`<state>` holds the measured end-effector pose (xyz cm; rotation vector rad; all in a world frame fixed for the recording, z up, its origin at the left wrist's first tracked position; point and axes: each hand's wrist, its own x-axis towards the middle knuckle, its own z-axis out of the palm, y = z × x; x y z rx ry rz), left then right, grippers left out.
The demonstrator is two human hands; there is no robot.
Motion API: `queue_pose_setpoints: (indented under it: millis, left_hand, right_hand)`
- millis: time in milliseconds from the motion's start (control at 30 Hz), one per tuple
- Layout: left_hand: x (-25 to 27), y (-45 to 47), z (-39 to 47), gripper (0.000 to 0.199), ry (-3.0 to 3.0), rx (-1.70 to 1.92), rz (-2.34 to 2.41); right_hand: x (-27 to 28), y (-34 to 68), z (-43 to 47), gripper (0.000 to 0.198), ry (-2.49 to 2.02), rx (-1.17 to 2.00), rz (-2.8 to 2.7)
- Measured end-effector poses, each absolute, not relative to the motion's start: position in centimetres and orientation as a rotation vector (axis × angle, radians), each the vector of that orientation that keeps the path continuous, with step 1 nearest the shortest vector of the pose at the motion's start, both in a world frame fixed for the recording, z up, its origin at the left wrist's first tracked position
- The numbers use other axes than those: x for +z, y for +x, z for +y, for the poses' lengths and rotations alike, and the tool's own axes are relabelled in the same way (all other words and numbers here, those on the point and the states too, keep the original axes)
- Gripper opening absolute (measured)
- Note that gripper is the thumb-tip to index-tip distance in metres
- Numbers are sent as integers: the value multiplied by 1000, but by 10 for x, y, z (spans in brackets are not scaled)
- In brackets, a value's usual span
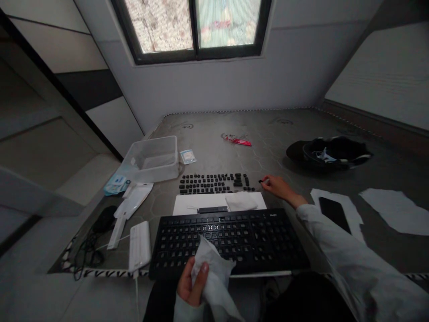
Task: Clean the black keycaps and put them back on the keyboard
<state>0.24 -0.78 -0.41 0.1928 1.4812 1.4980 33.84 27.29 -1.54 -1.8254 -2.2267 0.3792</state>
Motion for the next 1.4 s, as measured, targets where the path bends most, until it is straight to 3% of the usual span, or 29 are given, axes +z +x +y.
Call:
queue_pose_setpoints:
  millis: [433,700,967,1133,1300,1400]
  left_hand:
    - [27,26,-5,56,357,1551,1387]
    - [23,44,-18,57,474,1540,1336]
    - [36,52,-25,39,503,1515,1148]
    - [39,54,-30,54,518,1395,978]
    - [46,55,-32,51,600,1344,906]
    - [49,53,-32,60,553,1223,835]
  right_hand:
    - [84,285,118,42,-1621,703,-1707]
    - [95,221,18,31,-1299,1074,-1825]
    - [89,213,-1,29,-1188,1243,-1884]
    - [84,222,-3,33,-1205,1229,-1852]
    - [82,231,-3,36,-1218,1289,-1765]
    - [80,233,-1,34,-1208,1328,-1703]
